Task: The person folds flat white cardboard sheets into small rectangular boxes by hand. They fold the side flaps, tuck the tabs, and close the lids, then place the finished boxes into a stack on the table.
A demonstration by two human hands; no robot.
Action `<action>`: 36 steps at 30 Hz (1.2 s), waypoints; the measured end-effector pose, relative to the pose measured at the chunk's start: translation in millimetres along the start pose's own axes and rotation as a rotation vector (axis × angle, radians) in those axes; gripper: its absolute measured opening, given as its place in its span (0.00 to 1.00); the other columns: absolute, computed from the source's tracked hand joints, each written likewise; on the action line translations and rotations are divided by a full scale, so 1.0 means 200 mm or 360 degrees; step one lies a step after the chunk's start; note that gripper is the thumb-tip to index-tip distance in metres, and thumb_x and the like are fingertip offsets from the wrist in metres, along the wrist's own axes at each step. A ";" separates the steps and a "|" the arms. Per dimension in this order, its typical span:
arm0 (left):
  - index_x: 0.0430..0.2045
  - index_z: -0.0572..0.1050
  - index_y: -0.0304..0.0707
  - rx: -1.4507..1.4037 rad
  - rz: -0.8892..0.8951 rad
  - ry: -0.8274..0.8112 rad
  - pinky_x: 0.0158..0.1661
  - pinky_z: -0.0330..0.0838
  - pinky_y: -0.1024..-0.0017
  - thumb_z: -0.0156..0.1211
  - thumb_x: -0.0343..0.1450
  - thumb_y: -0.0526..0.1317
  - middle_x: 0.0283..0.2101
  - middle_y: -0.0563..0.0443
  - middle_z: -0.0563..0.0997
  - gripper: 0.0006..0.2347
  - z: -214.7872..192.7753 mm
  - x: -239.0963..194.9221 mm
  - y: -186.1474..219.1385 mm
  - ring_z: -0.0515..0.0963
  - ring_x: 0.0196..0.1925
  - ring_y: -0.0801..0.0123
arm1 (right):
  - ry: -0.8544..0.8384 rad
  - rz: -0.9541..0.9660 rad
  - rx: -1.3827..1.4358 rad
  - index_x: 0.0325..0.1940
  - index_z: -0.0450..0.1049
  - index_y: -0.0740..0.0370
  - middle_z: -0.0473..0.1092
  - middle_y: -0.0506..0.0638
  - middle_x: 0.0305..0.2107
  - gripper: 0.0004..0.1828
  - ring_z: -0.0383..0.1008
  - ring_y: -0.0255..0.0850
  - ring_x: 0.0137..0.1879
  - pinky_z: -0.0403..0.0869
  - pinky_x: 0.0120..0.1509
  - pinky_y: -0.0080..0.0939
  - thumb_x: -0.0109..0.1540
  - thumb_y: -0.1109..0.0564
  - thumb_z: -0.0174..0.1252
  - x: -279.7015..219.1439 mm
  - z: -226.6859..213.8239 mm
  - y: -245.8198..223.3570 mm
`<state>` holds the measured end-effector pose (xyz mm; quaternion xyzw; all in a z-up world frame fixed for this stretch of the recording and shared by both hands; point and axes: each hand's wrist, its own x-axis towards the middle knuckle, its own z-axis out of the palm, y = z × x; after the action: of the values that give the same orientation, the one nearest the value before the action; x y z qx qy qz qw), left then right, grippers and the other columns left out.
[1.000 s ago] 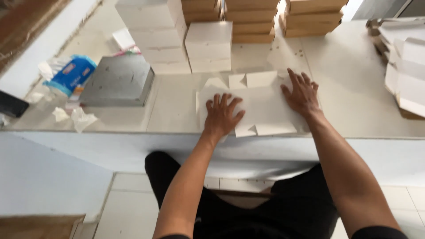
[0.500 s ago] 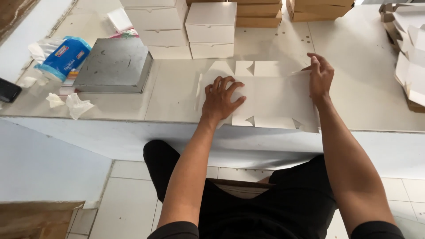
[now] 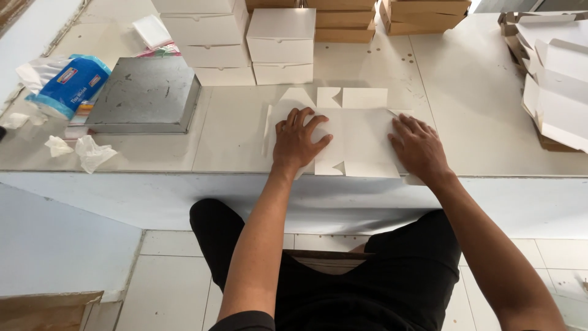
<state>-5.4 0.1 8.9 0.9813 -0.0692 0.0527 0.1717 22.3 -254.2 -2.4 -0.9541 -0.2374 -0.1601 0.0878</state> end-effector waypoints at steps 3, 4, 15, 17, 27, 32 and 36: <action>0.44 0.63 0.59 0.0011 -0.0037 0.0018 0.53 0.53 0.58 0.40 0.64 0.56 0.50 0.58 0.60 0.17 -0.02 -0.01 0.01 0.54 0.56 0.68 | 0.0142 -0.0033 -0.0301 0.40 0.70 0.55 0.67 0.52 0.35 0.15 0.69 0.43 0.43 0.68 0.47 0.42 0.62 0.47 0.40 -0.03 0.09 0.04; 0.44 0.63 0.59 0.0009 -0.0056 0.0027 0.52 0.54 0.59 0.40 0.64 0.56 0.50 0.58 0.60 0.17 -0.02 -0.02 0.01 0.54 0.56 0.69 | 0.0202 -0.0042 -0.0425 0.33 0.72 0.53 0.68 0.48 0.27 0.15 0.71 0.39 0.37 0.70 0.43 0.36 0.63 0.48 0.41 -0.05 0.13 0.06; 0.44 0.63 0.56 0.0028 -0.0112 0.0121 0.52 0.53 0.59 0.41 0.64 0.56 0.50 0.55 0.60 0.18 0.00 -0.01 -0.01 0.55 0.56 0.66 | 0.0000 0.0076 0.0240 0.29 0.67 0.58 0.66 0.49 0.18 0.12 0.69 0.43 0.30 0.69 0.39 0.42 0.61 0.49 0.44 -0.05 0.04 -0.06; 0.45 0.63 0.56 0.0035 -0.0101 0.0120 0.52 0.53 0.58 0.41 0.64 0.56 0.50 0.55 0.60 0.18 0.00 -0.01 0.00 0.55 0.56 0.66 | 0.0023 -0.0004 0.0022 0.31 0.64 0.55 0.64 0.48 0.18 0.13 0.70 0.41 0.31 0.69 0.41 0.41 0.61 0.47 0.40 -0.07 0.05 -0.07; 0.45 0.63 0.55 0.0018 -0.0109 0.0097 0.52 0.50 0.58 0.40 0.65 0.56 0.50 0.54 0.59 0.18 0.00 -0.02 0.00 0.54 0.57 0.65 | -0.0380 0.0232 0.0431 0.41 0.68 0.60 0.69 0.60 0.26 0.13 0.69 0.57 0.37 0.66 0.44 0.55 0.59 0.52 0.42 0.16 -0.03 -0.05; 0.45 0.62 0.55 0.0054 -0.0094 0.0071 0.53 0.50 0.58 0.39 0.65 0.56 0.50 0.54 0.59 0.18 -0.01 -0.01 0.01 0.53 0.57 0.66 | -0.0320 0.0116 0.0315 0.45 0.67 0.59 0.65 0.63 0.38 0.13 0.69 0.58 0.38 0.69 0.37 0.54 0.57 0.56 0.46 0.38 0.07 -0.08; 0.45 0.62 0.54 0.0030 -0.0097 0.0080 0.52 0.49 0.58 0.39 0.65 0.57 0.50 0.54 0.59 0.19 0.00 -0.01 0.00 0.53 0.56 0.66 | -0.0289 0.0135 0.0054 0.56 0.58 0.52 0.55 0.61 0.49 0.23 0.66 0.56 0.46 0.68 0.43 0.53 0.56 0.55 0.45 0.49 0.14 -0.14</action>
<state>-7.3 -0.3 9.8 0.9829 -0.0345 0.0726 0.1656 98.5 -180.2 8.0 -0.9722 -0.2065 -0.0652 0.0887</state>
